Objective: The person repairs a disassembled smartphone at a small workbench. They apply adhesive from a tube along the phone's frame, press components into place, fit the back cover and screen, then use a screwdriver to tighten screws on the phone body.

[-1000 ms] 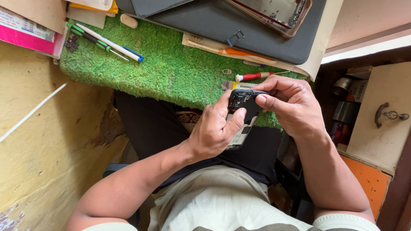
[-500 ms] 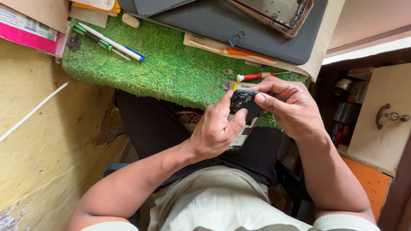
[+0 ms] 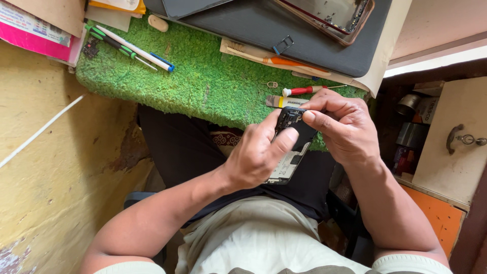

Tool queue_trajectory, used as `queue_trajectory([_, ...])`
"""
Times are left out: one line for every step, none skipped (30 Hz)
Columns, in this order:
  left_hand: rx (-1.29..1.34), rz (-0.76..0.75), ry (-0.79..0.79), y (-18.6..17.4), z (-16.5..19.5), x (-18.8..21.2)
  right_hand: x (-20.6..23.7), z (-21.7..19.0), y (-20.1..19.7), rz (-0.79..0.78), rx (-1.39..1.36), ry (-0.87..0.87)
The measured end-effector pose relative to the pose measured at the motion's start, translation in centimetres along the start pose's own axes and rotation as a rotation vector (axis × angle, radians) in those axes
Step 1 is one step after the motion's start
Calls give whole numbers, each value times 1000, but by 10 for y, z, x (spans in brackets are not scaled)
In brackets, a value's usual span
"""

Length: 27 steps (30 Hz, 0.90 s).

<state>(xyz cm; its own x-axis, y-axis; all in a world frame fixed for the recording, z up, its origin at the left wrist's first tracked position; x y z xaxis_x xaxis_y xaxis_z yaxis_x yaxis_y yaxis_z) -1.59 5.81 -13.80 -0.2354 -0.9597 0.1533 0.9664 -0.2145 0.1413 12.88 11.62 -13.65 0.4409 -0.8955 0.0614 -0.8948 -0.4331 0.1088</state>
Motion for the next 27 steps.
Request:
queue_trajectory([-12,14,28,-5,3,-1,0,-1,-1,-9,23,2])
queue_trajectory([-25,29,56,-10,6,-4,0,-3,-1,-19,46,4])
queue_trajectory([-38,44,83,-14,9,-5,1,-5,1,-41,73,-7])
queue_trajectory([-64,42,63,-15,8,-6,1,-7,3,-63,99,-17])
queue_trajectory([-92,40,44,-16,7,-7,2,-9,5,-85,126,-29])
queue_trajectory([-119,34,25,-16,7,-7,3,-9,5,-87,135,-12])
queue_trajectory([-123,25,34,-15,8,-6,3,-9,4,-89,145,4])
queue_trajectory([-126,18,43,-15,10,-6,4,-9,4,-93,154,20])
queue_trajectory([-130,11,51,-14,12,-6,4,-11,5,-99,172,14])
queue_trajectory([-127,8,66,-14,14,-5,4,-13,6,-105,189,9])
queue_trajectory([-124,4,80,-14,16,-5,5,-14,6,-110,206,4])
queue_trajectory([-121,0,94,-13,18,-5,5,-15,7,-112,213,14])
queue_trajectory([-123,6,107,-13,20,-4,6,-15,7,-115,219,22])
queue_trajectory([-125,12,120,-13,21,-4,6,-16,8,-119,226,29])
queue_trajectory([-127,20,133,-14,23,-4,5,-17,8,-124,226,27])
queue_trajectory([-121,20,134,-14,23,-3,6,-17,9,-128,226,26])
queue_trajectory([-116,20,136,-14,23,-3,5,-18,10,-132,226,24])
queue_trajectory([-111,20,138,-14,23,-3,5,-19,10,-124,266,16])
queue_trajectory([-123,19,117,-15,21,-4,5,-20,9,-115,306,10])
queue_trajectory([-134,18,94,-16,18,-5,5,-21,8,-106,346,5])
queue_trajectory([-145,16,70,-16,16,-5,5,-22,7,-96,374,-7])
queue_trajectory([-82,-9,18,-16,11,-6,5,-24,6,-87,402,-19])
queue_trajectory([-19,-35,-30,-15,6,-7,4,-25,5,-78,431,-34])
queue_trajectory([42,-62,-78,-14,1,-7,4,-24,3,-62,413,-17])
queue_trajectory([60,-90,-31,-14,6,-6,4,-23,1,-47,395,1])
queue_trajectory([76,-119,15,-14,10,-4,4,-21,-1,-32,376,18])
queue_trajectory([93,-149,61,-13,14,-3,3,-21,-1,-32,365,19])
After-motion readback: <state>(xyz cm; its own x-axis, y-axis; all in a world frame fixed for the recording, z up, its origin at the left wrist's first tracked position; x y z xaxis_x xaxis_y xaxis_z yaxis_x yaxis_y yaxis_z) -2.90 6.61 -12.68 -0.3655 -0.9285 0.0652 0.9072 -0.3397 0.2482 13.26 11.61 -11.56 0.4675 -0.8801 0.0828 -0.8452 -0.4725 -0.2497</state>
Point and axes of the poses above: each hand's wrist, its own x-axis away from the middle knuckle, its own y-axis out of the palm, z = x × y, the point moved 9 cm from there along -x, towards the middle knuckle, and after that the axes turned 6 degrees about -y, right-handed, at the moved point
